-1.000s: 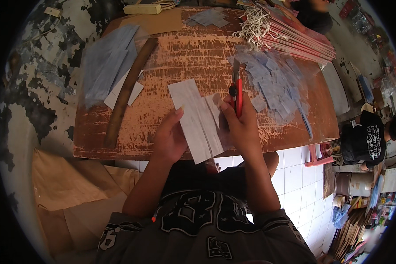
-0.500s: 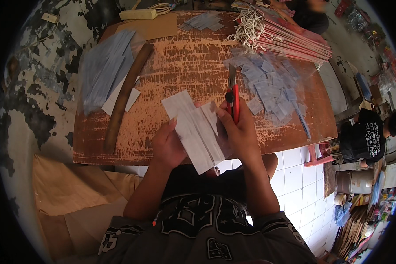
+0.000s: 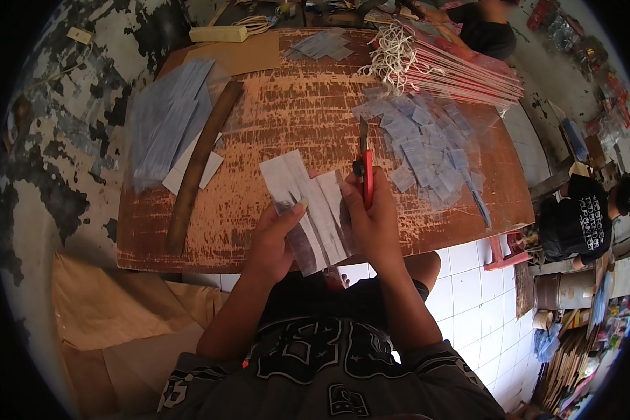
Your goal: The person uses a red utility knife to cut small rectangular pieces of white paper on a wooden table. They repeatedly align the paper, cut it, and stack the resulting pieces. The person also uses a wooden ruler to guide the cuts and ensure straight edges.
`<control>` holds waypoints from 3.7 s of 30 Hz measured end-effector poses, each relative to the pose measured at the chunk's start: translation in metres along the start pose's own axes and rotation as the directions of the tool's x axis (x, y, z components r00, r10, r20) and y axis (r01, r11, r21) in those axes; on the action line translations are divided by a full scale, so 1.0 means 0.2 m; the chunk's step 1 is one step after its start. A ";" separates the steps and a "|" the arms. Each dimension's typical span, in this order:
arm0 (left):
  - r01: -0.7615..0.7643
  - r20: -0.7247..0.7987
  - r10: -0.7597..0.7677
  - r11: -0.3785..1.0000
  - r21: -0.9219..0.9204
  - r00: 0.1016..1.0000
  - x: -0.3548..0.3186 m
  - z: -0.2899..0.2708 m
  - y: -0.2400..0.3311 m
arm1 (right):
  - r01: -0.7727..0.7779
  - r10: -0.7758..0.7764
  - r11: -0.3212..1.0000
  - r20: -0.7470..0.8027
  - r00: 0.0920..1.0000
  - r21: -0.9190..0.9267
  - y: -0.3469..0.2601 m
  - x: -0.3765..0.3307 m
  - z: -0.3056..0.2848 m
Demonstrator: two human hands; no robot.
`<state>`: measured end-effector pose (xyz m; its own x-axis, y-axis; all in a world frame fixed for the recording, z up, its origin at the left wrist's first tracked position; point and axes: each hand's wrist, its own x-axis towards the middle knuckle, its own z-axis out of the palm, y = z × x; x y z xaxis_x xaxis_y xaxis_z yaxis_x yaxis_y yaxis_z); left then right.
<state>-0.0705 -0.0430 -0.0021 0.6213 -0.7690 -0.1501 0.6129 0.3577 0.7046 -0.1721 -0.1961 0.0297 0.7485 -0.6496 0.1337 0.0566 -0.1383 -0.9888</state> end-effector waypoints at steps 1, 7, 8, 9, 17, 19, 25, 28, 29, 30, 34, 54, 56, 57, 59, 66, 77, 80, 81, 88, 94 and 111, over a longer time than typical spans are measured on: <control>-0.002 -0.004 0.002 1.000 0.008 1.000 0.00 0.00 0.00 | -0.027 0.027 1.000 0.009 1.000 -0.010 0.00 0.00 0.00; 0.001 -0.113 0.003 0.999 0.035 0.994 -0.01 0.05 -0.01 | 0.015 -0.023 0.992 -0.058 0.998 -0.125 0.09 0.00 0.00; -0.001 -0.125 0.005 1.000 0.028 0.992 -0.01 0.06 -0.02 | 0.019 -0.029 0.990 -0.069 0.997 -0.140 0.09 0.00 0.00; -0.009 -0.136 0.011 1.000 0.022 0.991 -0.02 0.07 -0.02 | 0.044 -0.057 0.985 -0.071 0.996 -0.169 0.09 0.01 0.00; -0.117 -0.132 0.159 0.953 0.280 0.978 -0.01 0.05 -0.08 | 0.120 -0.150 0.975 -0.152 0.977 -0.189 0.00 0.01 0.00; -0.131 -0.136 0.187 0.929 0.346 0.973 -0.01 0.02 -0.10 | 0.132 -0.168 0.967 -0.159 0.973 -0.217 0.01 0.00 0.00; -0.149 -0.090 0.195 0.918 0.369 0.977 -0.01 -0.02 -0.12 | 0.073 -0.110 0.974 -0.163 0.980 -0.215 0.05 -0.01 0.00; -0.182 -0.090 0.225 0.922 0.341 0.970 -0.01 0.02 -0.11 | 0.131 -0.175 0.962 -0.174 0.969 -0.238 0.06 -0.01 0.01; -0.203 -0.098 0.250 0.916 0.347 0.963 -0.01 0.03 -0.11 | 0.152 -0.200 0.955 -0.176 0.964 -0.253 0.06 -0.01 0.01; -0.224 -0.107 0.277 0.908 0.354 0.955 -0.01 0.05 -0.10 | 0.175 -0.227 0.947 -0.178 0.958 -0.268 0.05 -0.01 0.02; -0.253 -0.129 0.339 0.862 0.440 0.932 0.00 0.05 -0.08 | 0.133 -0.179 0.962 -0.182 0.967 -0.238 0.03 -0.01 0.02; -0.285 -0.111 0.452 0.715 0.639 0.885 0.01 -0.01 -0.05 | 0.033 -0.052 0.991 -0.152 0.987 -0.128 0.09 -0.02 0.03; -0.297 -0.099 0.462 0.704 0.645 0.881 0.02 -0.01 -0.04 | 0.059 -0.078 0.992 -0.171 0.982 -0.114 0.09 -0.02 0.04; -0.301 -0.094 0.469 0.696 0.652 0.878 0.02 -0.01 -0.04 | 0.073 -0.091 0.992 -0.178 0.980 -0.106 0.09 -0.02 0.04; -0.307 -0.086 0.477 0.683 0.663 0.875 0.02 -0.02 -0.03 | -0.001 -0.022 0.988 -0.144 0.989 -0.157 0.04 -0.03 0.04; -0.234 -0.123 0.402 0.726 0.647 0.907 0.01 -0.01 -0.02 | 0.066 -0.113 0.968 -0.185 0.976 -0.242 0.05 -0.04 0.05; -0.210 -0.145 0.377 0.751 0.626 0.915 0.01 -0.04 -0.02 | -0.011 -0.017 0.985 -0.159 0.987 -0.173 0.05 -0.04 0.06; -0.211 -0.146 0.384 0.744 0.635 0.912 0.01 -0.05 -0.03 | 0.009 -0.036 0.986 -0.158 0.987 -0.167 0.06 -0.04 0.06; -0.214 -0.143 0.386 0.741 0.636 0.912 0.01 -0.04 -0.03 | 0.020 -0.048 0.985 -0.160 0.986 -0.169 0.06 -0.04 0.06; -0.148 -0.156 0.307 0.769 0.622 0.939 0.03 -0.05 0.00 | 0.061 -0.100 0.977 -0.184 0.978 -0.205 0.05 -0.05 0.06; -0.168 -0.190 0.256 0.908 0.383 0.948 0.06 0.00 0.03 | 0.024 -0.051 0.989 -0.187 0.981 -0.148 0.06 -0.04 0.06; -0.240 -0.034 0.440 0.551 0.799 0.897 0.10 -0.02 0.02 | 0.083 -0.124 0.976 -0.199 0.972 -0.203 0.07 -0.07 0.03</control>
<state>-0.0534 -0.0551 -0.0050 0.8437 -0.5149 0.1519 -0.2015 -0.0416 0.9786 -0.1775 -0.1847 0.0133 0.5887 -0.7633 0.2662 -0.0167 -0.3408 -0.9400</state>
